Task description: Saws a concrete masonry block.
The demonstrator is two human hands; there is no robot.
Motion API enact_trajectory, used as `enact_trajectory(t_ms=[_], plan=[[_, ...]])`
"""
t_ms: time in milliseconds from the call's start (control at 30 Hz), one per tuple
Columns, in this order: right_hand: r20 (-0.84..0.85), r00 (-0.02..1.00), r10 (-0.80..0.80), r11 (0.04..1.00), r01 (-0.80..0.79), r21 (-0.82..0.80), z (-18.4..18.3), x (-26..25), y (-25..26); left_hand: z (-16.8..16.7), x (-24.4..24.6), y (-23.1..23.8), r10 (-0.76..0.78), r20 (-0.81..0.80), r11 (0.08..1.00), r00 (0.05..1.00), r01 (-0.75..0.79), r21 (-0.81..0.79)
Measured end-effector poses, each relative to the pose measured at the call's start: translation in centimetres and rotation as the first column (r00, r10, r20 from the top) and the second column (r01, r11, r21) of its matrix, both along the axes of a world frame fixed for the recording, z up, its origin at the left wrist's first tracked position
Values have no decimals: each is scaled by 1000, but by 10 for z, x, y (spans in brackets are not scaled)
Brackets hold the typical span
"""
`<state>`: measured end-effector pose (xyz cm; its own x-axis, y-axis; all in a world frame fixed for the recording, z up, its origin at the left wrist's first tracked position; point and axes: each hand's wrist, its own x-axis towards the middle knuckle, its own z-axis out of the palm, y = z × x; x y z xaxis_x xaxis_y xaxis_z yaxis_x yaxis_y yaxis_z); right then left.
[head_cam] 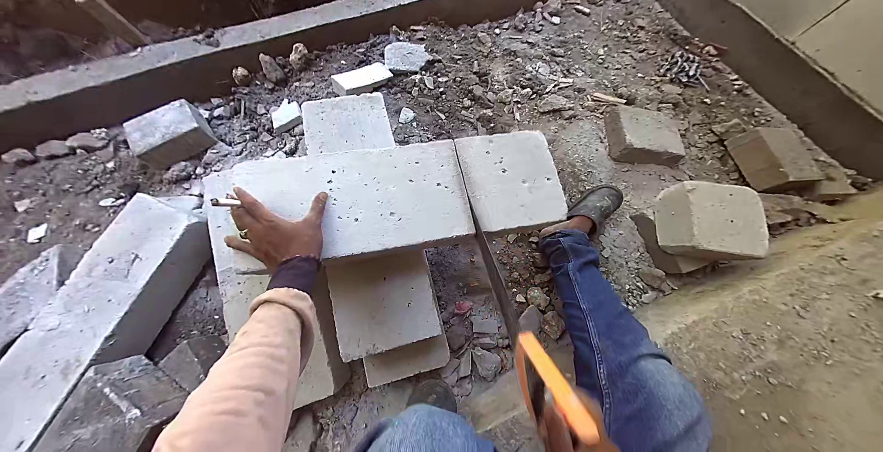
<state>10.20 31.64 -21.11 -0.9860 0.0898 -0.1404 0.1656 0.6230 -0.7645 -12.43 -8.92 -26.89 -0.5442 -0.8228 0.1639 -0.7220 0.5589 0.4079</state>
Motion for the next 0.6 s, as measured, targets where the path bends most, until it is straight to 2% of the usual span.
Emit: enact_trajectory(t_ms=[67,133,200,233,400,433,500,533,600], plan=[[-22,1000,14,999,-13,48,0,-79,-32,-1,1,-1,1,9,1000,1000,-1,3],[37,998,47,998,-48,33,1,-162,-59,0,-2,2,1,6,1000,1000,-1,13],[118,991,68,997,-70,11,18,-196,-71,0,-1,3,3,3,1000,1000,-3,4],[134,988,79,997,-81,9,23,-184,-68,-2,1,2,7,5,1000,1000,-7,-8],[51,998,-26,998,23,51,38,-8,-13,1,-1,6,-46,15,999,999,46,-9],[59,998,-37,999,36,25,43,9,-8,0,-2,6,-53,19,999,998,53,-10],[28,999,-33,999,32,40,38,-16,-15,2,-3,6,-57,14,998,998,57,-8],[4,1000,-21,998,21,57,25,-52,-25,2,-2,5,-53,10,999,999,53,-8],[82,997,-1,1000,0,11,13,-137,-54,0,0,5,-39,12,999,999,39,-17]])
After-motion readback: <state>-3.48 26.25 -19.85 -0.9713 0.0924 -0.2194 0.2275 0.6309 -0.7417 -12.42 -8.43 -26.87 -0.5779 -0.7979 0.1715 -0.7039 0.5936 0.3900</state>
